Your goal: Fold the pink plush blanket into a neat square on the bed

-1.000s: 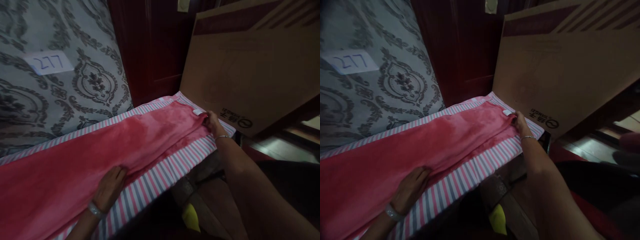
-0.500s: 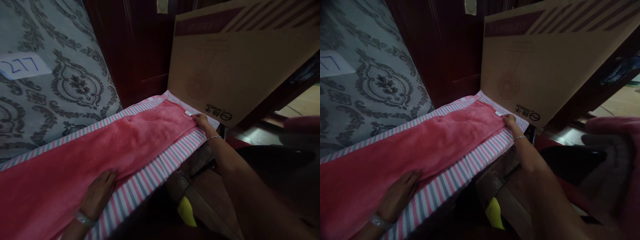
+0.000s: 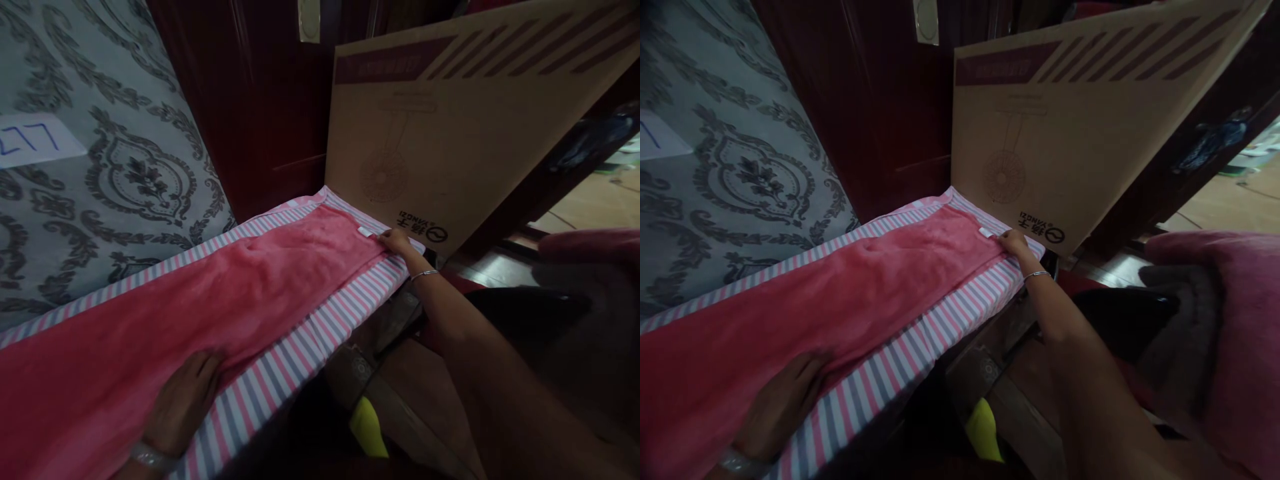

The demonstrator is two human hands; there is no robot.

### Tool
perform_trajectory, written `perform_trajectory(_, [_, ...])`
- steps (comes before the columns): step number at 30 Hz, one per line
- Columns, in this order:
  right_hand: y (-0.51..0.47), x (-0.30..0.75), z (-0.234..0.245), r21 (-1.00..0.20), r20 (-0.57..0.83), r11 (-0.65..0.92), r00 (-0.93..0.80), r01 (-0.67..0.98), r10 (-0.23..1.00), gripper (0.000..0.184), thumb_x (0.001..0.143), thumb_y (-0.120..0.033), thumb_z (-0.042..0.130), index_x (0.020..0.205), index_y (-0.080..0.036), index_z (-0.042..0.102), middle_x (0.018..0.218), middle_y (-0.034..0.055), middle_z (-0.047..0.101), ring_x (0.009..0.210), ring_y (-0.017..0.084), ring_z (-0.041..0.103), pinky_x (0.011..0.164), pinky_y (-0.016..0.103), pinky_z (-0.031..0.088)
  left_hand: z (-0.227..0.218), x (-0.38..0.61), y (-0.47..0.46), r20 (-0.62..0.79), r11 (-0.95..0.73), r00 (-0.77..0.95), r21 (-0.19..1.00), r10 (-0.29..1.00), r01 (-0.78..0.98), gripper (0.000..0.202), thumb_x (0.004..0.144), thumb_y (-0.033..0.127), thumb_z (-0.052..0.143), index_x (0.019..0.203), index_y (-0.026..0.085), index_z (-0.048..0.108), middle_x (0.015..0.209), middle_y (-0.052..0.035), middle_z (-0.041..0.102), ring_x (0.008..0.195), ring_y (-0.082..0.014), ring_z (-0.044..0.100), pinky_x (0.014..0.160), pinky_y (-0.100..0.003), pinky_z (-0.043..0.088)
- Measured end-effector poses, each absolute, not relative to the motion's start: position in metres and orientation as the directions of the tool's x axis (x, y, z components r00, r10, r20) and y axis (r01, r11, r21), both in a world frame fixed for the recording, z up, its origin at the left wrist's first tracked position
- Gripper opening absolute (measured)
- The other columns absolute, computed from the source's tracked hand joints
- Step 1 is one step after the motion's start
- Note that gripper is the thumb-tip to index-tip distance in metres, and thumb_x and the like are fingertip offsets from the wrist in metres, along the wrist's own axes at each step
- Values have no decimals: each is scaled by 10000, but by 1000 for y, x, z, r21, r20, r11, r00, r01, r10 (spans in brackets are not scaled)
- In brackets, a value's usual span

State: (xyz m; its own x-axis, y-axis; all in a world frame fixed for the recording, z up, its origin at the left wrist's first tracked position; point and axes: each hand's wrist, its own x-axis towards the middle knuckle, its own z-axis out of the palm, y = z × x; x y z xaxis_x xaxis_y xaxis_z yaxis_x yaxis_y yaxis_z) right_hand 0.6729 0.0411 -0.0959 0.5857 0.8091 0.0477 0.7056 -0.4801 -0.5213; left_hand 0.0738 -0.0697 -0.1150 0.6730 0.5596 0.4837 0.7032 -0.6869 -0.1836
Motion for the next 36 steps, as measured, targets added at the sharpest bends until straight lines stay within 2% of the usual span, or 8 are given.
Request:
perform_trajectory(3, [46, 668, -95, -466, 54, -479, 564, 744, 824, 139, 844, -256, 694, 856, -142, 773, 788, 96, 733, 723, 189, 673, 661, 229, 472, -115, 73, -70, 472, -678, 652, -144, 593, 721, 304, 962, 262, 421, 1056, 222, 707, 1026, -89, 756, 925, -252, 726, 812, -374, 599])
perform_trajectory(9, [42, 678, -85, -390, 80, -560, 633, 731, 770, 260, 914, -209, 585, 1083, -129, 766, 1103, 177, 731, 1000, 268, 691, 810, 288, 505, -113, 76, -70, 446, -671, 653, -143, 612, 727, 348, 980, 293, 392, 1098, 221, 712, 1024, -87, 752, 916, -236, 718, 829, -361, 594])
perform_trajectory(15, [37, 674, -93, -334, -6, -613, 649, 716, 761, 284, 932, -276, 574, 1075, -117, 762, 1126, 193, 718, 1051, 296, 678, 853, 312, 506, -115, 82, -68, 465, -707, 704, -208, 536, 676, 321, 998, 262, 393, 1093, 201, 694, 1004, -81, 735, 896, -227, 705, 811, -349, 580])
perform_trajectory(20, [37, 669, -94, -269, -55, -594, 604, 758, 795, 414, 970, -409, 547, 1165, -89, 723, 1212, 216, 684, 1096, 330, 656, 870, 356, 499, -111, 85, -76, 424, -680, 665, -141, 615, 719, 287, 979, 233, 438, 1135, 191, 675, 1013, -102, 707, 926, -249, 678, 822, -375, 568])
perform_trajectory(24, [32, 665, -91, -211, -17, -564, 573, 799, 819, 358, 945, -345, 595, 1162, -87, 716, 1223, 219, 676, 1104, 321, 643, 850, 337, 484, -107, 94, -86, 414, -682, 663, -127, 624, 720, 214, 969, 231, 496, 1050, 202, 691, 1118, -133, 689, 1012, -267, 645, 879, -413, 533])
perform_trajectory(27, [26, 659, -87, -269, 39, -554, 584, 788, 811, 334, 937, -281, 609, 1180, -74, 706, 1209, 229, 675, 1068, 300, 640, 806, 314, 455, -105, 106, -89, 313, -742, 738, -133, 597, 657, 187, 964, 225, 520, 955, 216, 706, 1221, -133, 670, 1077, -274, 623, 918, -438, 505])
perform_trajectory(32, [25, 651, -69, -380, 64, -557, 622, 739, 781, 356, 948, -239, 621, 1198, 4, 693, 1161, 276, 672, 969, 272, 637, 746, 319, 419, -105, 121, -87, 243, -725, 730, -127, 639, 677, 251, 938, 166, 526, 1100, 218, 710, 1327, -166, 627, 1136, -308, 603, 927, -477, 500])
perform_trajectory(36, [37, 655, -39, -491, 109, -519, 640, 700, 760, 379, 942, -261, 635, 1184, 26, 684, 987, 191, 694, 794, 184, 596, 695, 288, 425, -97, 123, -85, 248, -725, 729, -125, 638, 678, 244, 943, 142, 471, 997, 183, 705, 1287, -171, 650, 1099, -310, 619, 904, -481, 513])
